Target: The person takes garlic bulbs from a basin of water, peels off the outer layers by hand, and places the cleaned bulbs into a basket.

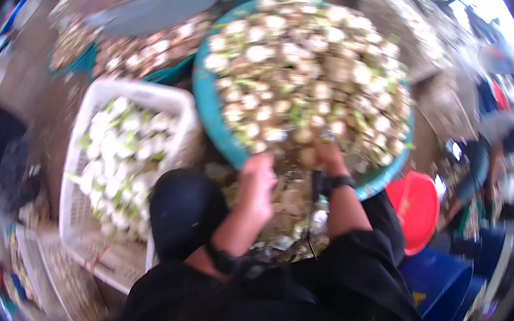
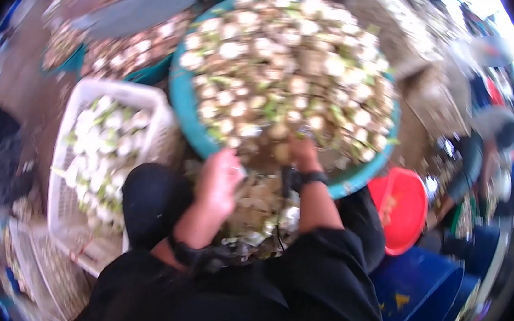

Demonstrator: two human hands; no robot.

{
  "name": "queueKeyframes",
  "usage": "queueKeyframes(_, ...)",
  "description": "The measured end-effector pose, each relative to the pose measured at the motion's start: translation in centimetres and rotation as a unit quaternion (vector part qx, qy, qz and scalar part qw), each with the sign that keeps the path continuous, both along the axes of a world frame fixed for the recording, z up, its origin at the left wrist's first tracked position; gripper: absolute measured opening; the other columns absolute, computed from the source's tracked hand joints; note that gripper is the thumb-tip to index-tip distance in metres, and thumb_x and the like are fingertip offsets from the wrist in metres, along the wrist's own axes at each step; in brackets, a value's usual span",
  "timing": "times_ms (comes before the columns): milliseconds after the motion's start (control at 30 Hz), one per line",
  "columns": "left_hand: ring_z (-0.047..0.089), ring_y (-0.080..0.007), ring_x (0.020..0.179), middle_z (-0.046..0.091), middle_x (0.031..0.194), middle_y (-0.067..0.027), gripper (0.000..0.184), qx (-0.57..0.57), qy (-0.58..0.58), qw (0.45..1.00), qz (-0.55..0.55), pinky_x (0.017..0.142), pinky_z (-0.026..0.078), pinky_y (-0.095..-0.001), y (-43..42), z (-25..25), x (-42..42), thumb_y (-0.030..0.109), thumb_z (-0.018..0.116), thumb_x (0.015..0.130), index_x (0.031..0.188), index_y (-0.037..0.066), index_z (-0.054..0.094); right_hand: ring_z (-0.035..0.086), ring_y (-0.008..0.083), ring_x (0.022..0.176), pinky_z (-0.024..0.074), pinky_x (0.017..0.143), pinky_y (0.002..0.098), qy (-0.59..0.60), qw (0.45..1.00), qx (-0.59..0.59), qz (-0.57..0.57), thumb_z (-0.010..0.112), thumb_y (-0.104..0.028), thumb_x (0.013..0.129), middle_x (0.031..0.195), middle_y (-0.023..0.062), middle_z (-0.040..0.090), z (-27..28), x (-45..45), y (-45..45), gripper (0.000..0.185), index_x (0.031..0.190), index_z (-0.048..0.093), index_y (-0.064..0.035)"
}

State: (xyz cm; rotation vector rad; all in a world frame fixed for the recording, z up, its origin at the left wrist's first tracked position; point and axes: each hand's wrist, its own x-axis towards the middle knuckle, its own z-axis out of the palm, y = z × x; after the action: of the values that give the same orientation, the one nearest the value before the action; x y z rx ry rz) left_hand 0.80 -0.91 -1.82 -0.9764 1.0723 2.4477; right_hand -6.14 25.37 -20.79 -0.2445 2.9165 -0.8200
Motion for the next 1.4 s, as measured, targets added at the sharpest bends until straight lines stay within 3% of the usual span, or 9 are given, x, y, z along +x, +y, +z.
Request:
queueKeyframes(133,0.053,-0.0136,0.08,0.05,0.1,-0.01,0.051,-0.329,0.093,0.936,-0.081,0.074,0.043,-0.0239,3.9,-2.2,1.4,0.033,0.058,0.081,0.115,-0.001,0.043,0.057,0.019,0.086,0.0484,0.077,0.0309,-0.192,0.639,-0.676,-0.314,0.049,0.0,0.085,0.094,0.0126,0.056,17.8,4.2,-11.8,0.022,0.105,0.043,-0.0005)
queueKeyframes(300,0.056,-0.0131,0.079,0.056,0.094,-0.0064,0.051,-0.087,0.153,0.982,-0.075,0.06,0.046,-0.0215,1.3,1.1,0.8,0.036,0.061,0.079,0.115,0.002,0.047,0.057,0.0127,0.064,0.0474,0.058,0.0256,-0.123,0.927,-0.325,-0.14,0.049,-0.011,0.086,0.068,0.0061,0.058,23.8,9.7,-13.9,0.016,0.086,0.059,0.0027)
queueKeyframes(533,0.047,-0.0036,0.048,0.057,0.068,0.0012,0.025,-0.039,0.124,0.967,-0.219,0.035,0.031,-0.0189,0.0,2.5,1.6,0.027,0.06,0.079,0.093,0.007,0.062,0.051,0.0154,0.05,0.0393,0.05,0.0333,-0.054,0.998,-0.043,-0.005,0.05,-0.008,0.08,0.057,0.017,0.047,26.1,12.2,-12.9,0.013,0.074,0.053,0.0035)
queueKeyframes(667,0.049,-0.0047,0.051,0.058,0.071,0.0015,0.028,-0.006,0.077,0.967,-0.244,0.035,0.03,-0.0186,0.4,1.9,1.6,0.031,0.055,0.081,0.098,0.009,0.062,0.052,0.0176,0.049,0.0401,0.045,0.0294,-0.13,0.969,-0.172,-0.121,0.047,-0.009,0.08,0.054,0.0119,0.053,22.9,11.9,-11.2,0.02,0.065,0.052,0.0044)
queueKeyframes(833,0.056,-0.0101,0.08,0.061,0.096,-0.0049,0.045,-0.028,0.26,0.926,-0.272,0.06,0.044,-0.0236,0.5,0.5,1.2,0.037,0.054,0.082,0.115,0.006,0.053,0.047,0.0095,0.051,0.04,0.044,0.0239,-0.299,0.69,-0.559,-0.35,0.044,-0.022,0.09,0.058,0.0064,0.054,25.3,13.0,-13.0,0.032,0.069,0.056,-0.0014)
queueKeyframes(967,0.058,-0.0237,0.095,0.059,0.105,-0.0149,0.06,-0.194,0.29,0.832,-0.432,0.081,0.044,-0.0312,-0.7,2.8,0.9,0.045,0.058,0.078,0.119,0.003,0.049,0.04,0.0083,0.049,0.0322,0.045,0.0226,-0.068,0.962,-0.241,-0.113,0.049,-0.026,0.089,0.058,-0.0005,0.049,22.6,14.0,-10.0,0.034,0.067,0.054,-0.0003)
queueKeyframes(1067,0.054,-0.0316,0.101,0.057,0.106,-0.0186,0.055,-0.37,0.402,0.699,-0.461,0.084,0.043,-0.0373,-0.6,4.3,2.5,0.031,0.066,0.069,0.114,0.004,0.051,0.043,0.0085,0.051,0.0348,0.045,0.0226,-0.069,0.975,-0.138,-0.162,0.051,-0.026,0.088,0.058,-0.0013,0.05,23.3,12.8,-9.3,0.035,0.066,0.054,0.0004)
queueKeyframes(1200,0.043,-0.0288,0.116,0.054,0.113,-0.0163,0.042,-0.529,0.616,0.526,-0.255,0.093,0.038,-0.0364,-0.3,2.5,3.0,0.007,0.06,0.068,0.109,0.004,0.056,0.056,0.0125,0.063,0.0446,0.047,0.0248,-0.328,0.727,-0.523,-0.3,0.044,-0.02,0.091,0.079,0.0055,0.059,23.2,11.8,-8.3,0.024,0.095,0.056,-0.0002)
queueKeyframes(1400,0.057,-0.0229,0.096,0.058,0.107,-0.0105,0.015,-0.111,0.372,0.898,-0.206,0.081,0.048,-0.0351,0.5,1.1,2.3,0.01,0.055,0.084,0.097,0.003,0.058,0.058,0.0165,0.082,0.0471,0.075,0.0307,-0.138,0.707,-0.653,-0.234,0.043,-0.016,0.091,0.094,0.0064,0.06,24.9,13.8,-10.4,0.023,0.103,0.054,-0.0006)
